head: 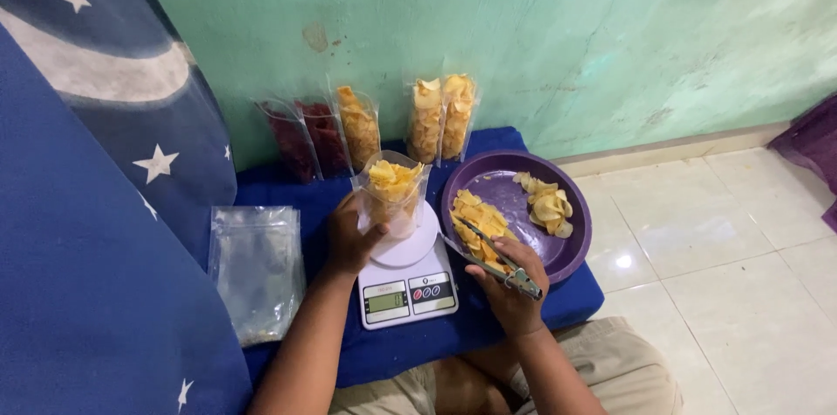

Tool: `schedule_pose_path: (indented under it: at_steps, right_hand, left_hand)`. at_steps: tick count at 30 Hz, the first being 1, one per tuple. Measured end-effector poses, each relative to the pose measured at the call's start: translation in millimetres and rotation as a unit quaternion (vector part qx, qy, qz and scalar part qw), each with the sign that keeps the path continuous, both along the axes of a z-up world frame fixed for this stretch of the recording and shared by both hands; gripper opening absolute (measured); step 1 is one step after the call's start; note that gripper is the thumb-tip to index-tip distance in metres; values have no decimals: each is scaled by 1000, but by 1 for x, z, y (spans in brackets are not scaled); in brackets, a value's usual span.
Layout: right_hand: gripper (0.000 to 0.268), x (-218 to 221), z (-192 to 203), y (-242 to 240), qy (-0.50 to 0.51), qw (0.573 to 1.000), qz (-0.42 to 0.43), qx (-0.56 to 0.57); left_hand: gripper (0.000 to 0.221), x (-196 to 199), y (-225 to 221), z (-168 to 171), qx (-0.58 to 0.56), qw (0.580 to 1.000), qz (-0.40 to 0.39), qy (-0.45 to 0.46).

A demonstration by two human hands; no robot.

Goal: Packing chips into plastic bags using tongs and weighing them on a digital scale.

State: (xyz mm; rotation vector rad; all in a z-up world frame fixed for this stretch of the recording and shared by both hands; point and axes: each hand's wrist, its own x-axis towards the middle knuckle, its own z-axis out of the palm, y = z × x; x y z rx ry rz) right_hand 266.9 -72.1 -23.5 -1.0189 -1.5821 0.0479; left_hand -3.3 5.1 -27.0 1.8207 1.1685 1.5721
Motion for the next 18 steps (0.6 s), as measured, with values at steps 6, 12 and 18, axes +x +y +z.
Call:
schedule_pose_path:
  at_steps: [6, 12, 18]
  right_hand:
    - [56, 0, -4, 1, 24, 1000, 10, -13]
    - [58, -1, -7, -13, 94, 995, -1, -29]
    - [55, 2, 65, -11, 188, 980, 48, 45]
  left_hand:
    - [70, 0, 0, 3, -5, 1000, -21, 8]
    - [56, 2, -4, 19, 67, 995, 1, 69]
    - [53, 3, -3, 23, 54, 997, -20, 55]
